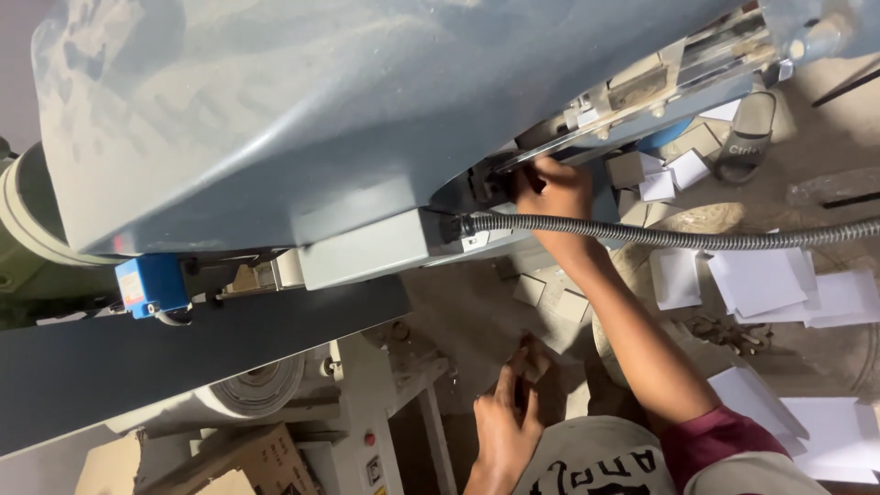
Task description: Operator uses a small hand tool to adjust and clear a jam in a production machine, then threads new material through the rollers.
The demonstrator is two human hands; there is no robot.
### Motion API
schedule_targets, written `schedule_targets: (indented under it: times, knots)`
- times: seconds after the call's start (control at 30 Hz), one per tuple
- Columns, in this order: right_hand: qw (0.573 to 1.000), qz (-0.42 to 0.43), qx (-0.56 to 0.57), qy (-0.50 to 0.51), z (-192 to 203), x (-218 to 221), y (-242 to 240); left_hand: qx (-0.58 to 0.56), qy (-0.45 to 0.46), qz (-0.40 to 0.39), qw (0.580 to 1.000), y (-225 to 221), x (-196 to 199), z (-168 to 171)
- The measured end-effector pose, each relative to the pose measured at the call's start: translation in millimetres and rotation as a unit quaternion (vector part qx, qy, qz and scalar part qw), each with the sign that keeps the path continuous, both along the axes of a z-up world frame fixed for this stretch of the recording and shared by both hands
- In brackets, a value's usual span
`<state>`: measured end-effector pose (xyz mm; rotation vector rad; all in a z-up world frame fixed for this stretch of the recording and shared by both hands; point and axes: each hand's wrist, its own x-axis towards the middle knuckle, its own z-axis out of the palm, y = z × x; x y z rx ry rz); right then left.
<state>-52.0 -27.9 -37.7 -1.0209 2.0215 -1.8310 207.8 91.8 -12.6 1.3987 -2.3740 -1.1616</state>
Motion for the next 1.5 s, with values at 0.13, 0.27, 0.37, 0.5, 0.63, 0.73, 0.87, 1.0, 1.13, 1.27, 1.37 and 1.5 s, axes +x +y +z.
schedule_targets:
  times: [0.13, 0.27, 0.37, 0.5, 0.63, 0.73, 0.87, 1.0, 1.13, 1.27, 1.37, 1.5]
  knots:
    - [0.999, -0.005, -0.032, -0.037, -20.5, -4.9, -11.6, 0.065, -0.057, -0.001, 0.996, -2.9, 7.0, -14.6]
    - [0.982, 0.003, -0.034, -0.185, -18.9, 1.2, -15.4, 0.043, -0.037, -0.022, 0.998, 0.1, 27.5, -22.0]
    - [0.978, 0.011, 0.004, -0.206, 0.0, 1.3, -17.8, 0.059, -0.019, -0.009, 0.998, -9.5, 23.0, -7.9]
    - [0.995, -0.007, 0.033, -0.089, -7.6, 3.8, -21.8, 0.016, 0.073, -0.018, 0.997, -15.9, 26.1, -3.5]
    - [0.997, -0.027, 0.045, -0.050, -32.1, 8.5, -28.2, 0.053, 0.032, -0.008, 0.998, -20.7, 28.9, -4.9]
    - [0.996, -0.037, 0.002, -0.078, -29.2, 11.6, -33.3, 0.058, 0.056, 0.007, 0.997, -22.5, 28.7, -1.5]
    - [0.975, 0.011, -0.079, -0.209, 0.7, 12.4, -35.1, 0.042, 0.063, -0.001, 0.997, -16.7, 34.2, -16.6]
    - [0.935, -0.012, -0.038, -0.353, 9.2, 15.8, -34.4, 0.077, 0.019, -0.003, 0.997, -17.5, 30.7, -15.0]
    - [0.955, -0.032, -0.029, -0.292, -20.1, 17.5, -35.5, 0.054, 0.043, -0.007, 0.998, -20.1, 27.0, -14.8]
    - [0.991, -0.031, -0.020, -0.126, -9.1, 15.0, -35.6, 0.062, -0.023, -0.047, 0.997, -26.9, 18.4, -24.6]
    - [0.995, -0.018, -0.020, -0.094, -14.2, 10.7, -32.6, -0.026, -0.035, -0.116, 0.992, -45.0, -3.7, -12.4]
    - [0.990, 0.011, -0.037, -0.138, -34.2, 3.6, -30.1, -0.290, 0.050, -0.166, 0.941, -87.0, -62.7, 46.5]
